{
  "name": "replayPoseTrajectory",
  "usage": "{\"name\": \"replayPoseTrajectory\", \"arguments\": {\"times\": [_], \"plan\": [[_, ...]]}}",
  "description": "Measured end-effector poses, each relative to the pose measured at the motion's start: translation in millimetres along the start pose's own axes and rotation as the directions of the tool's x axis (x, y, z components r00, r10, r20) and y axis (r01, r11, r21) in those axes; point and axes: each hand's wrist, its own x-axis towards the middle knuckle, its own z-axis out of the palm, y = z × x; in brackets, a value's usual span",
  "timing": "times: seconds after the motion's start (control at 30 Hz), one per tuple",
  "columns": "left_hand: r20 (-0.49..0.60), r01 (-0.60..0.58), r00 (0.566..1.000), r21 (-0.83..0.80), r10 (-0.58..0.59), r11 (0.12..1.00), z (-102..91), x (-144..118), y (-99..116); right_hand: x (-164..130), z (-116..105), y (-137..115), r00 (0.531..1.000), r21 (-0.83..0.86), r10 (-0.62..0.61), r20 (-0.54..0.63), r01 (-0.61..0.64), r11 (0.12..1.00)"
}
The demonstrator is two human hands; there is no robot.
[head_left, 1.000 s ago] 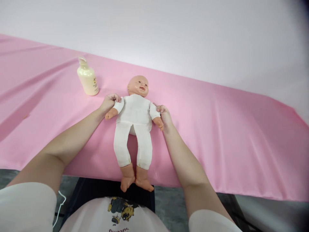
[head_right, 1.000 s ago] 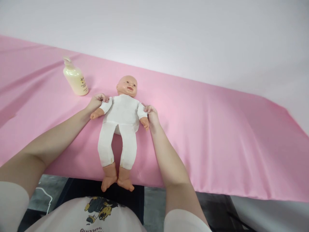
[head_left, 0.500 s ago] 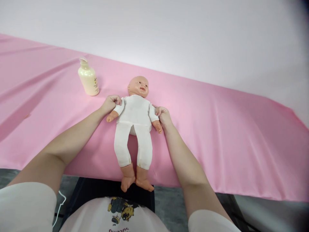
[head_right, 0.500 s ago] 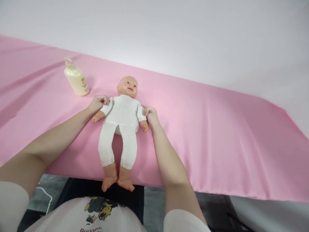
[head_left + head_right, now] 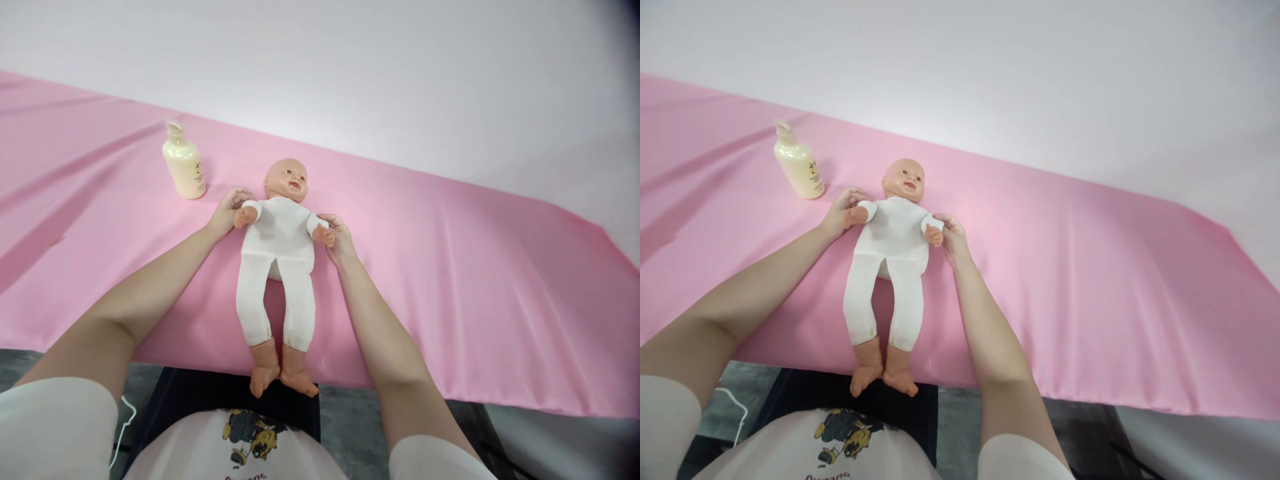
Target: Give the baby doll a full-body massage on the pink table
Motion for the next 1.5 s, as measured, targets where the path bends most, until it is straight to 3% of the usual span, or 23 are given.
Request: {"name": "replayPoseTrajectory", "arguments": {"times": [0.17, 0.3, 0.43, 0.53, 0.77, 0.97, 1.13, 1.33, 1.5], "plan": [[-0.034, -0.006, 0.999, 0.017, 0.007, 1.0, 2.9, 1, -1, 0, 4, 4, 0.982, -0.05, -0.18, -0.051, 0.178, 0.983], [-0.04, 0.033, 0.999, 0.078, -0.03, 0.996, 5.8, -2, 4, -10, 5, 2, 0.923, -0.3, -0.365, -0.124, 0.316, 0.9], [-0.103, 0.01, 0.995, 0.213, 0.012, 0.977, 8.2, -9, 12, -19, 7, -3, 0.895, -0.42, -0.432, -0.111, 0.351, 0.837], [-0.145, -0.017, 0.987, 0.323, 0.067, 0.946, 7.6, -11, 14, -21, 8, -5, 0.897, -0.443, -0.428, -0.112, 0.341, 0.829], [-0.089, -0.008, 0.994, 0.476, 0.057, 0.879, 4.4, -8, 6, -16, 7, -1, 0.942, -0.497, -0.33, -0.051, 0.263, 0.827], [-0.075, -0.032, 0.993, 0.565, 0.09, 0.824, 2.4, -7, 0, -9, 2, 7, 0.962, -0.507, -0.273, 0.008, 0.239, 0.828], [-0.063, -0.04, 0.992, 0.651, 0.106, 0.758, -1.5, -5, -3, -6, -1, 10, 0.962, -0.571, -0.274, -0.009, 0.22, 0.791], [-0.116, 0.017, 0.99, 0.685, 0.086, 0.729, -3.0, -2, -7, -3, -3, 12, 0.95, -0.584, -0.31, -0.024, 0.238, 0.776], [-0.089, 0.017, 0.994, 0.691, 0.062, 0.723, -1.2, -4, -1, -4, -1, 10, 0.968, -0.553, -0.249, -0.005, 0.205, 0.807]]}}
